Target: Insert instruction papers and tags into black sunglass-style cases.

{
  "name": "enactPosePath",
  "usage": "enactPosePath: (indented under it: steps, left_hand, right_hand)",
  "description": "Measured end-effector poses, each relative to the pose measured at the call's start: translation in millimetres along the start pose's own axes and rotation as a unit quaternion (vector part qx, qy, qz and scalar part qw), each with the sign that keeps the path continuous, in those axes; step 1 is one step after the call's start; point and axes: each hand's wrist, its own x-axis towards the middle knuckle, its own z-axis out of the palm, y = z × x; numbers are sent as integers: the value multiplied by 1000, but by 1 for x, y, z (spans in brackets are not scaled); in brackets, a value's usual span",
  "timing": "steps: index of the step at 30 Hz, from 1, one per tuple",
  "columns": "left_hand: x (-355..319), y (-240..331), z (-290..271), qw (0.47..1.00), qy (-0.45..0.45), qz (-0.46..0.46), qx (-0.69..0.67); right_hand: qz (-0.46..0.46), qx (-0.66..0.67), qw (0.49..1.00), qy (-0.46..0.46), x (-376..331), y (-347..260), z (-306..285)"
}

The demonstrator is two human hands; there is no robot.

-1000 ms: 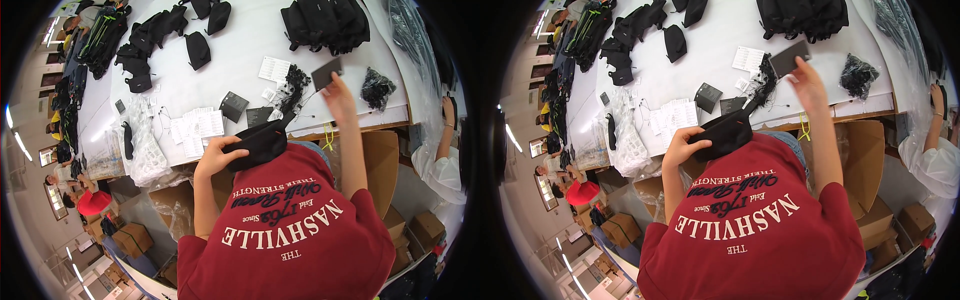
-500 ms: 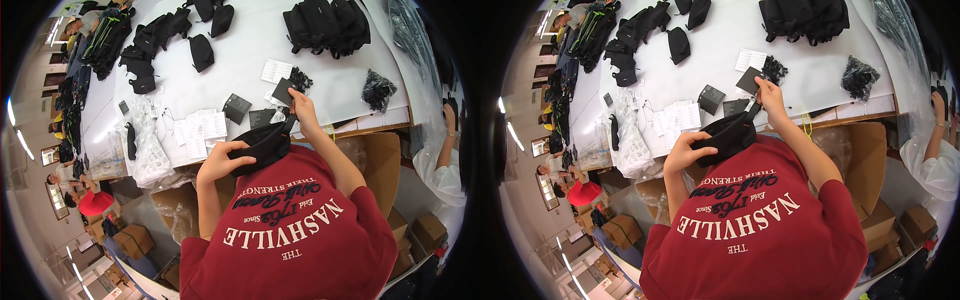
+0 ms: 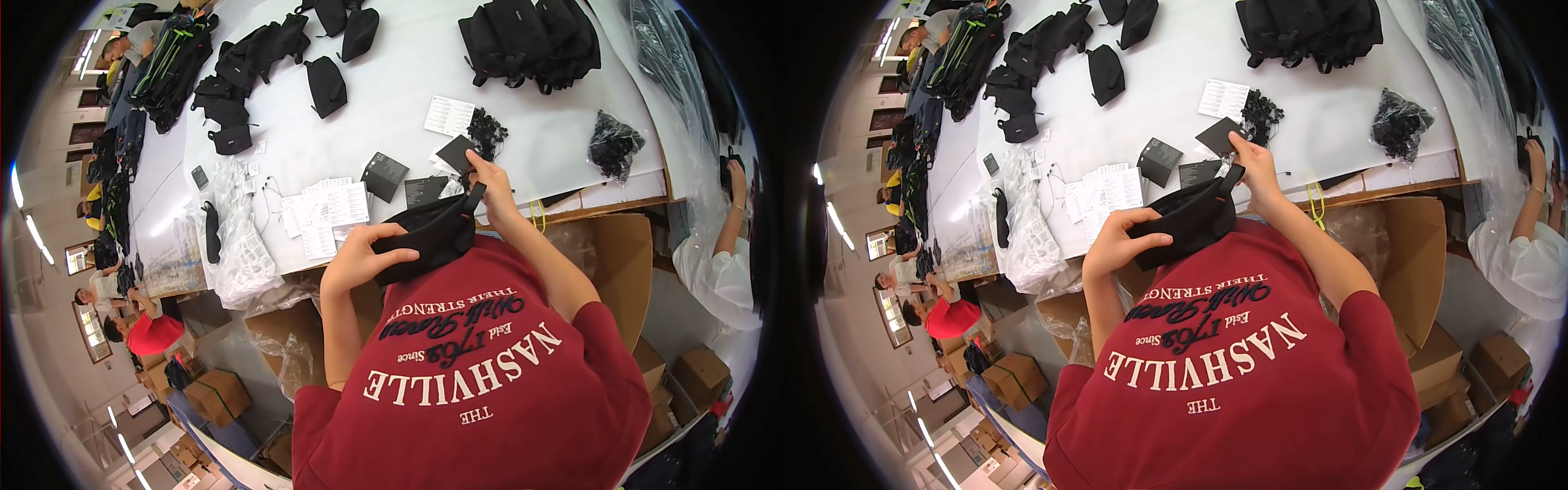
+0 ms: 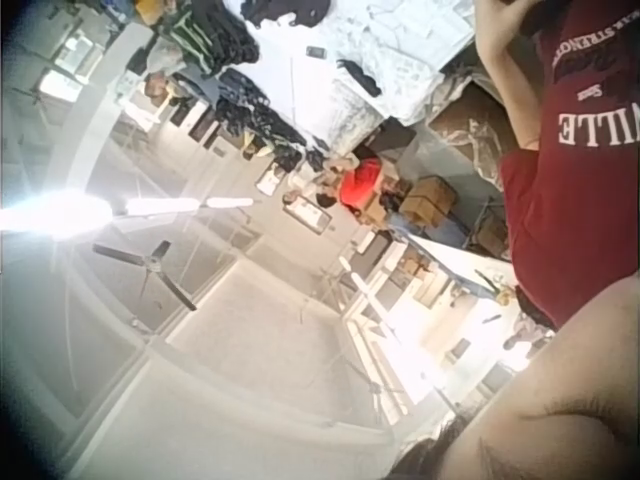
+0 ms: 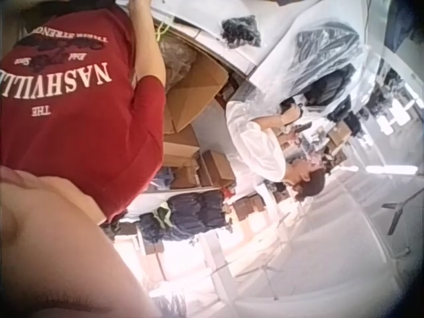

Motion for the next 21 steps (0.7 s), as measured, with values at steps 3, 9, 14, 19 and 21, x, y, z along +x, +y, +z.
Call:
enactPosePath:
  steps: [3,9,14,19,21]
  left_hand:
    - [6,4,-2,999,12,-13,27]
    - [38,5,-3,989,37,-4,143]
    - [70,3,17,957,91,206,185]
    - [90,-24,32,967,35,190,163]
    - [102,-31,27,978,-11,146,149]
  right_hand:
    - [-76,-64,994,48,18,-11,-12]
    - [-363,-469,799,-102,-12,-84,6]
    - [-379,-669,600,-222,-11,-89,9]
    - [-185,-645,694,-262,-16,-85,-15]
    - [-150,-630,715,-264,-27,-89,-20]
